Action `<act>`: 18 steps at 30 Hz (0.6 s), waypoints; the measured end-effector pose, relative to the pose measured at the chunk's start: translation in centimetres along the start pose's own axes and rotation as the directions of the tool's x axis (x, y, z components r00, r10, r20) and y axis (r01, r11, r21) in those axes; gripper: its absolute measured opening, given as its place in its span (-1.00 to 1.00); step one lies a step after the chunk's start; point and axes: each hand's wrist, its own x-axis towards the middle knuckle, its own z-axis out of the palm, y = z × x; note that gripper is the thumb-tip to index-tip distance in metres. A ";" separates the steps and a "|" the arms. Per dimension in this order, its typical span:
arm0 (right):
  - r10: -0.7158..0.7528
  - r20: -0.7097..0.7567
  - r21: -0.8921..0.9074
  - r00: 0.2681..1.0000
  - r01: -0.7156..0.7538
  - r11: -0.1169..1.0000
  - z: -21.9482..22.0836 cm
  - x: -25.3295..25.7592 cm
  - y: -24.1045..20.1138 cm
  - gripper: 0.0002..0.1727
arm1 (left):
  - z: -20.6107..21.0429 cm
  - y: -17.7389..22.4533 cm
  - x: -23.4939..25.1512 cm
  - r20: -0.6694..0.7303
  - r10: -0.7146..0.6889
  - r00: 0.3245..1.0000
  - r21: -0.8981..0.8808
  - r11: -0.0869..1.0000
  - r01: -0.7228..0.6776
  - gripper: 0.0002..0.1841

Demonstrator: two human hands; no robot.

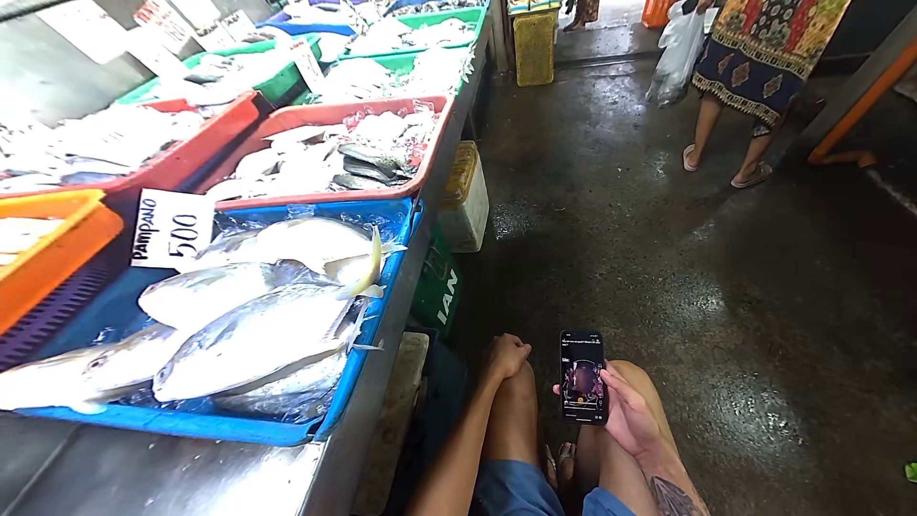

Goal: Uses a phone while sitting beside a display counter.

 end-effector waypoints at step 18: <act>-0.002 0.003 0.012 1.000 0.002 1.000 -0.2 0.1 0.2 -0.30 | -0.1 0.0 0.0 0.004 0.003 1.000 -0.008 1.000 -0.003 -0.58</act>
